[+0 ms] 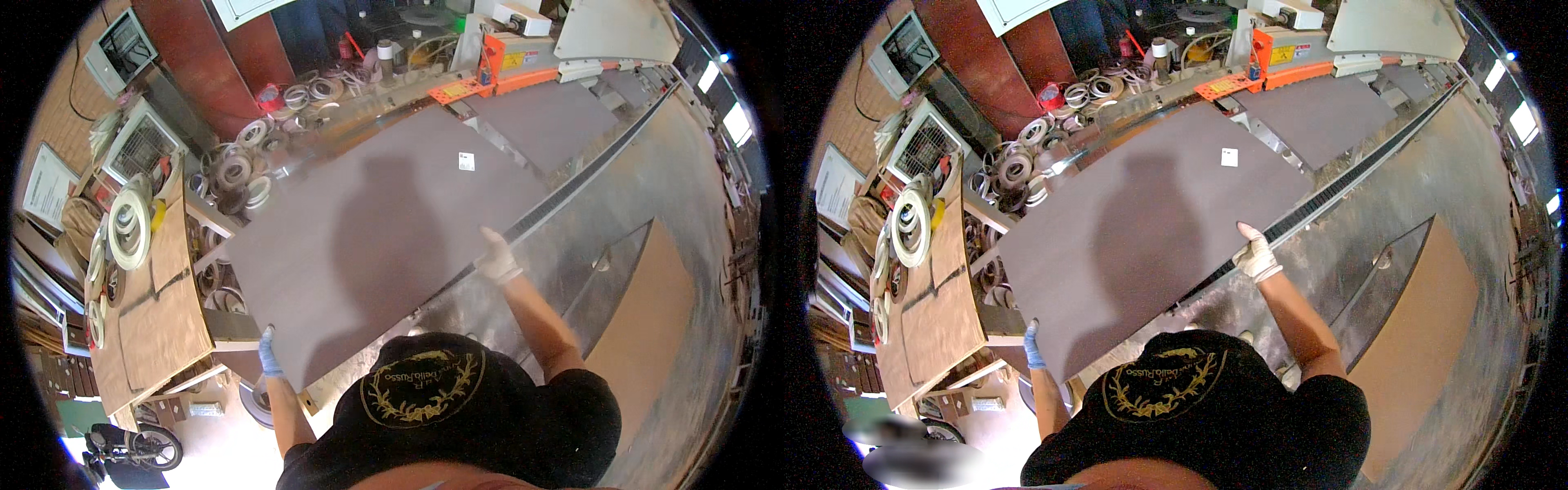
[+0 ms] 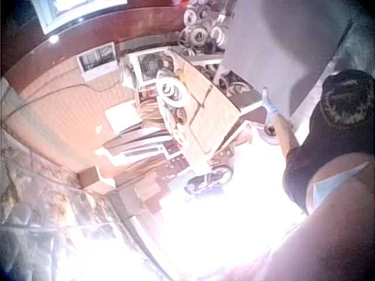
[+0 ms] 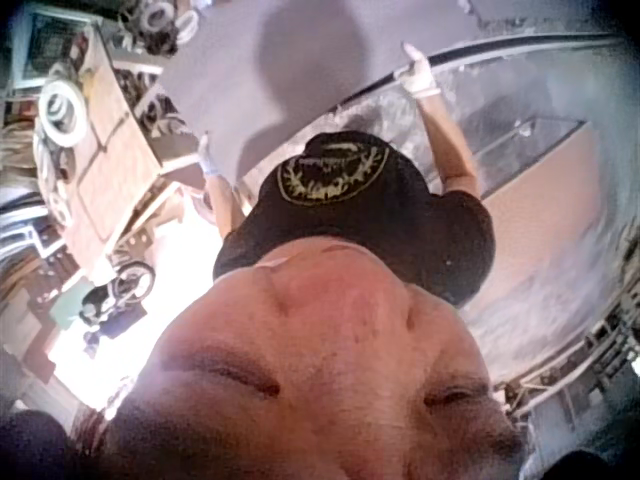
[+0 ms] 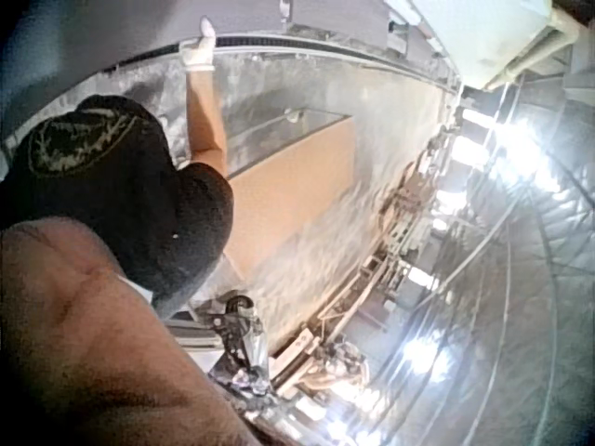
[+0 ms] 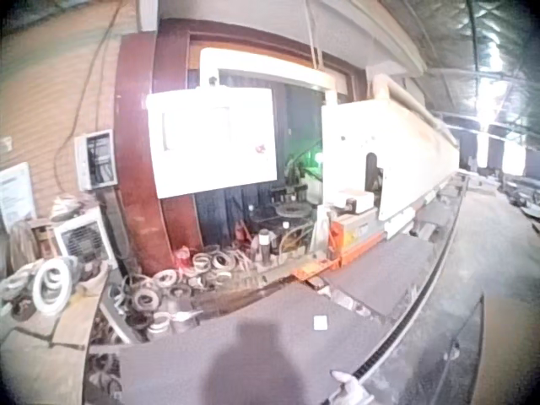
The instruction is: The person repeatedly picks up gray rectangular panels from a table and stacks them on a nearby wooden surface. They also move a large brown board on a wheeled cart across the workshop floor and place it near a machine. The person handles the panels one at a time, flipping and aligning them during the process.
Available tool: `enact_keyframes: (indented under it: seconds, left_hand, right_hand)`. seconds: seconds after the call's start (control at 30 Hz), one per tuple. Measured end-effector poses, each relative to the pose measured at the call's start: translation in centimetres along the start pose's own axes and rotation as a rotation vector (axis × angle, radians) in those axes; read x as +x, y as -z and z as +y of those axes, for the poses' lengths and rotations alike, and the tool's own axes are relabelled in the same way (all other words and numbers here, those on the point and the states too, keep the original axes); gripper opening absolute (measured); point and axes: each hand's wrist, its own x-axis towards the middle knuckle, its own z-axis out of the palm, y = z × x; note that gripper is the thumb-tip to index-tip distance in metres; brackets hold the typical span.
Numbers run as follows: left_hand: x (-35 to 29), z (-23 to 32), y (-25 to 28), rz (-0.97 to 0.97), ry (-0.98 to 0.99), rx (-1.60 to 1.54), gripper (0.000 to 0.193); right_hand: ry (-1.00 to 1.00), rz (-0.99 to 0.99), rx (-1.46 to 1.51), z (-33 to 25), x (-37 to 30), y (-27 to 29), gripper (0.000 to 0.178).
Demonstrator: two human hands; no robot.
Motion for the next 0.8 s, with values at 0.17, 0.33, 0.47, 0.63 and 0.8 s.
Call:
enact_keyframes:
  seconds: [0.17,0.33,0.47,0.63,0.8]
  left_hand:
    - [5.2,1.1,-2.2,0.126,0.017,0.194,0.054]
    - [9.6,4.0,-3.9,0.108,0.151,0.172,0.051]
    - [11.9,3.7,-2.5,0.108,0.099,0.228,0.051]
    - [12.7,2.6,-5.3,0.095,0.114,0.275,0.051]
    - [12.2,1.9,-8.9,0.138,0.130,0.317,0.049]
  right_hand:
    - [-0.157,0.191,0.052,3.7,2.6,-1.9,0.040]
    - [-0.222,0.346,-0.072,4.5,6.2,-2.5,0.037]
    - [-0.172,0.332,-0.134,3.5,4.6,-7.0,0.038]
    - [-0.206,0.241,-0.035,2.2,8.5,-0.8,0.034]
    - [-0.175,0.319,-0.004,1.0,9.2,-0.5,0.035]
